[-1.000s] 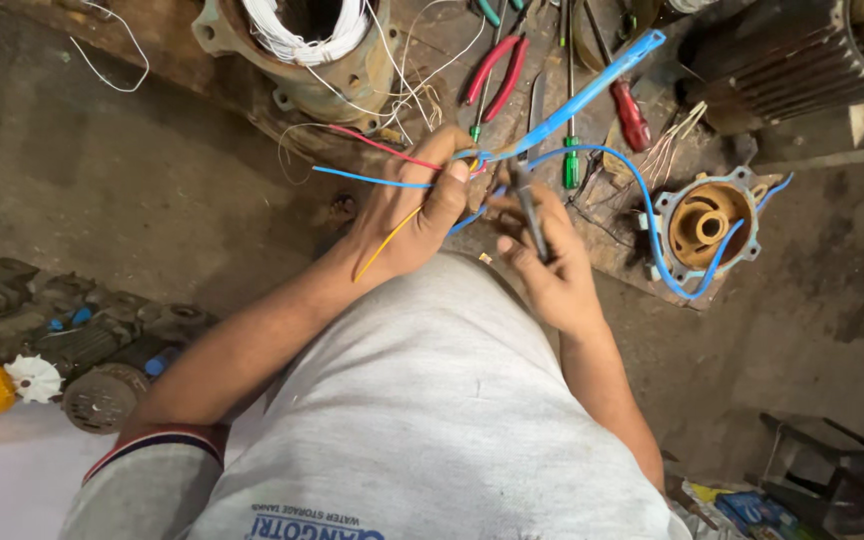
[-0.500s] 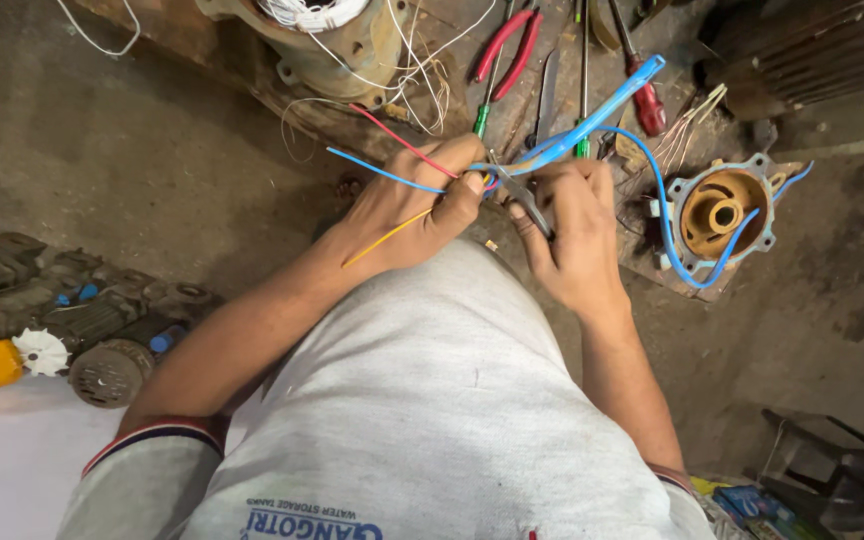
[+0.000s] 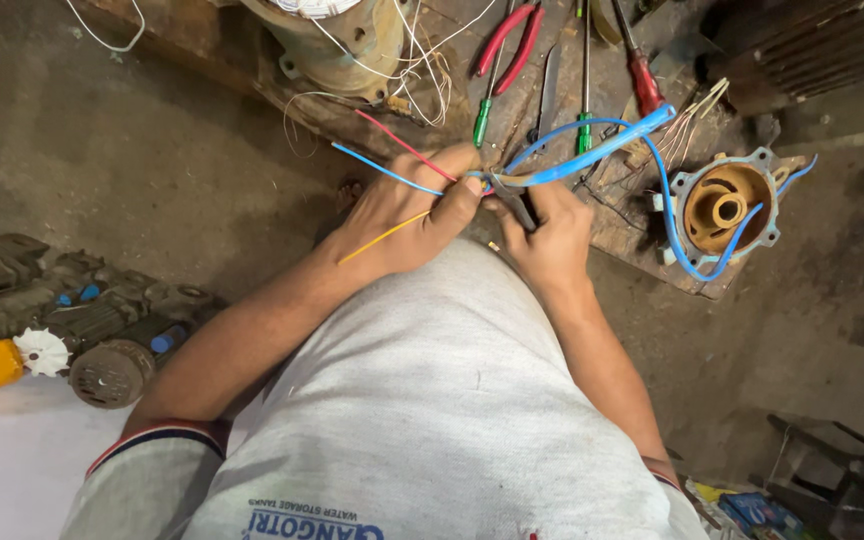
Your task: The person sits at a workbench and strips insulation from the ends of electrical wires using pliers and a small blade, working on one wire at a time and setting stripped wires aside. The wires appear to be leads for motor stator housings on the bench.
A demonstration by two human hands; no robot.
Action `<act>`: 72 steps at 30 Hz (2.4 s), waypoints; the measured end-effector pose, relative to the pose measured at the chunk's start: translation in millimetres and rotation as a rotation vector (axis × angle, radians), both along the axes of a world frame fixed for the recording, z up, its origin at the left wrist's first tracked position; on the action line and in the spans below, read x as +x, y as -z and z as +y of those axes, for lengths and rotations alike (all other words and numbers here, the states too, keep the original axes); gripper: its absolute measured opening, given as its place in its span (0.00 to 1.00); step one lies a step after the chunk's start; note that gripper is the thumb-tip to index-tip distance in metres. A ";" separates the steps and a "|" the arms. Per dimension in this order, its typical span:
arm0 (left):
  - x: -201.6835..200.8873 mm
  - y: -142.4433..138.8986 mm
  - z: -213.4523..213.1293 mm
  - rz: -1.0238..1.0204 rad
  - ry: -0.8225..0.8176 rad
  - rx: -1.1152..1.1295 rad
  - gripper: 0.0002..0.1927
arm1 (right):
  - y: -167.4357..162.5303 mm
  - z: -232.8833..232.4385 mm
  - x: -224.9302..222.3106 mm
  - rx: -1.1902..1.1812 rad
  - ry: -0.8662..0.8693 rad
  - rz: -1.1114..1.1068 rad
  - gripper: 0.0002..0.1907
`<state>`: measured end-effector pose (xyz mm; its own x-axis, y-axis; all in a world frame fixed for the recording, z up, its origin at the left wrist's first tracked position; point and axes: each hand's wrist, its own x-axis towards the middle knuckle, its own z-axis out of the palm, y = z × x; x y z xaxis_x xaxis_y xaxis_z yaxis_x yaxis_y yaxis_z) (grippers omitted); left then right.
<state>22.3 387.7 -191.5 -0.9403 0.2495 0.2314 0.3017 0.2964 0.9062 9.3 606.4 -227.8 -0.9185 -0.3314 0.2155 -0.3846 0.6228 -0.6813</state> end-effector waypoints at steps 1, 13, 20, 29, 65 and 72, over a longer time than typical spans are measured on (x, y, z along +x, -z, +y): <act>3.1 1.2 2.0 -0.011 -0.016 0.016 0.15 | 2.7 3.4 -2.8 0.062 -0.018 0.079 0.13; 5.3 8.9 4.6 0.024 0.012 0.075 0.21 | -2.3 25.0 -3.1 -0.427 -0.222 -1.036 0.22; -8.0 8.6 0.3 0.028 0.152 0.122 0.27 | -17.0 22.4 -8.7 -0.517 -0.438 -0.869 0.27; -1.3 0.9 6.8 -0.046 0.101 0.147 0.26 | -55.5 7.6 5.5 -0.090 -0.215 -0.534 0.17; -4.2 -14.1 10.2 -0.207 0.191 0.069 0.10 | -66.1 38.2 -9.5 0.258 -0.193 0.097 0.35; -3.2 -16.0 8.6 -0.271 0.197 0.039 0.10 | -72.2 33.3 -22.3 0.431 -0.295 0.302 0.37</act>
